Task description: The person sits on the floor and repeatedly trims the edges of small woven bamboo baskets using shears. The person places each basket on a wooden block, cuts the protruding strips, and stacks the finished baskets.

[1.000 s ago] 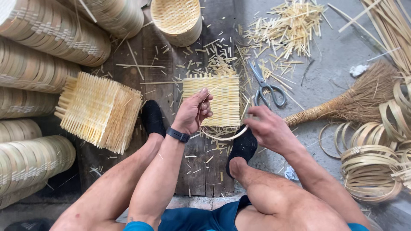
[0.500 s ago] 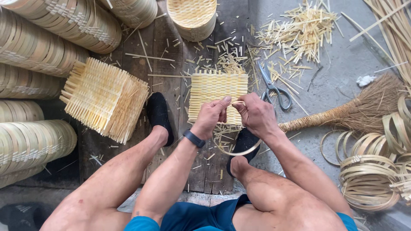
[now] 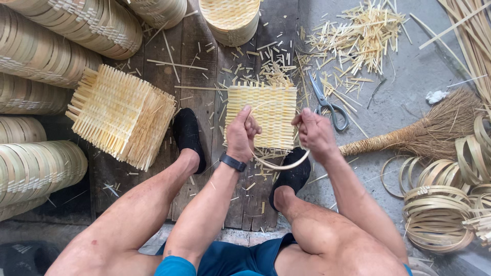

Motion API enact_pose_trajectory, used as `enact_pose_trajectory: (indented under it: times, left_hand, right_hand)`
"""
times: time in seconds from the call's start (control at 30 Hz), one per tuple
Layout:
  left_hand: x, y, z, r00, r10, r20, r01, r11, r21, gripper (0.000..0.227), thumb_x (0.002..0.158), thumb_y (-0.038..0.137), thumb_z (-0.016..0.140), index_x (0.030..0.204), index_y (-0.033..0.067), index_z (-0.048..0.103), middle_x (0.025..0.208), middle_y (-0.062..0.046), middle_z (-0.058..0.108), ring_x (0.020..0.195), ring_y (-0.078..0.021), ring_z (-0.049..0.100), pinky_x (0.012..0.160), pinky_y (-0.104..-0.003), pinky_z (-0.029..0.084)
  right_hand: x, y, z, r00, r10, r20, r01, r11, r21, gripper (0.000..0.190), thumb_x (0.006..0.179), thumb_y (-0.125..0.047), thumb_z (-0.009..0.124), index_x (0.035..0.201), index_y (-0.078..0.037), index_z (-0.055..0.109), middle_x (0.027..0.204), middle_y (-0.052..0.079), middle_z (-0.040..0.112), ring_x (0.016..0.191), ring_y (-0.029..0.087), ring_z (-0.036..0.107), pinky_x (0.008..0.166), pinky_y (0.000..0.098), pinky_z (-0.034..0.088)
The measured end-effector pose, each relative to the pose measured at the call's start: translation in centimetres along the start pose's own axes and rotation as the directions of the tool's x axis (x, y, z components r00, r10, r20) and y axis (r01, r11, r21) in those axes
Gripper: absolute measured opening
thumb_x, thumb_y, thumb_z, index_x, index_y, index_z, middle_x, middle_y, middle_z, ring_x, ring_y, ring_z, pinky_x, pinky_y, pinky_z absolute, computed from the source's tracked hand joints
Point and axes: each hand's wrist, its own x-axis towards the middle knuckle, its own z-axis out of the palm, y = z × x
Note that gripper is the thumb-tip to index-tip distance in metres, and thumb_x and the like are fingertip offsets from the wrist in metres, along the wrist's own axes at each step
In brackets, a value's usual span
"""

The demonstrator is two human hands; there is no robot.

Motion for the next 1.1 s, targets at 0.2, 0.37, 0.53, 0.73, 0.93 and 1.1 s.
enact_pose_trajectory:
  times: [0.2,0.37,0.53,0.73,0.93,1.1]
  left_hand:
    - [0.2,-1.1,-0.2,1.0,0.002,-0.031,-0.005,0.997,-0.073,0.047,0.104,0.033,0.057,0.062,0.0171,0.044,0.054,0.003,0.037,0.052,-0.0123,0.035,0.062,-0.034,0.042]
    - [0.8,0.4,-1.0,0.994,-0.038,0.106,0.055,0.985,-0.161,0.051,0.106,0.038,0.057,0.062,0.0156,0.045,0.055,0.001,0.04,0.055,-0.0136,0.039,0.066,-0.033,0.044]
    - [1.4,1.5,-1.1,0.991,-0.117,0.063,0.121,0.992,-0.047,0.047,0.102,0.035,0.058,0.061,0.0152,0.046,0.054,-0.001,0.042,0.055,-0.0156,0.044,0.066,-0.036,0.047]
    - [1.2,-0.6,-1.5,0.987,-0.114,0.112,0.122,0.991,-0.063,0.049,0.102,0.035,0.061,0.061,0.0162,0.044,0.053,0.001,0.037,0.053,-0.0145,0.039,0.065,-0.036,0.045]
    - [1.0,-1.5,-2.1,0.982,-0.15,0.117,0.162,0.981,-0.105,0.05,0.102,0.035,0.062,0.06,0.016,0.042,0.053,0.001,0.037,0.054,-0.0146,0.039,0.065,-0.035,0.045]
    - [0.1,-1.2,-2.3,0.972,-0.185,0.144,0.165,0.976,0.145,0.047,0.099,0.031,0.065,0.059,0.0141,0.046,0.054,0.0,0.043,0.052,-0.0153,0.041,0.064,-0.037,0.046]
  right_hand:
    - [-0.2,1.7,-0.6,0.999,-0.012,0.042,0.001,0.965,0.262,0.042,0.111,-0.036,0.05,0.102,0.003,0.065,0.062,-0.006,0.037,0.048,0.006,0.034,0.041,0.022,0.028]
    - [-0.6,0.7,-2.2,0.989,-0.042,0.144,-0.046,0.828,0.559,0.042,0.106,-0.036,0.053,0.105,0.003,0.068,0.071,0.001,0.048,0.067,0.014,0.05,0.059,0.0306,0.045]
    - [-0.7,2.4,-1.0,0.986,-0.065,0.155,-0.046,0.783,0.621,0.039,0.106,-0.036,0.054,0.089,-0.002,0.064,0.069,0.001,0.044,0.065,0.014,0.046,0.058,0.0296,0.042]
    - [0.0,3.3,-1.0,0.994,-0.081,0.08,-0.003,0.685,0.728,0.051,0.109,-0.036,0.055,0.065,-0.015,0.038,0.058,-0.004,0.033,0.047,0.007,0.03,0.039,0.0232,0.028]
    - [-0.3,1.8,-0.4,0.999,0.0,-0.033,0.02,0.782,0.623,0.044,0.104,-0.035,0.053,0.065,-0.015,0.045,0.055,-0.004,0.035,0.044,0.008,0.032,0.037,0.0239,0.027]
    - [0.0,-0.6,-2.1,0.983,0.181,0.042,-0.186,0.952,0.242,0.031,0.1,-0.024,0.06,0.071,-0.012,0.058,0.058,-0.002,0.045,0.045,0.008,0.038,0.039,0.0239,0.029]
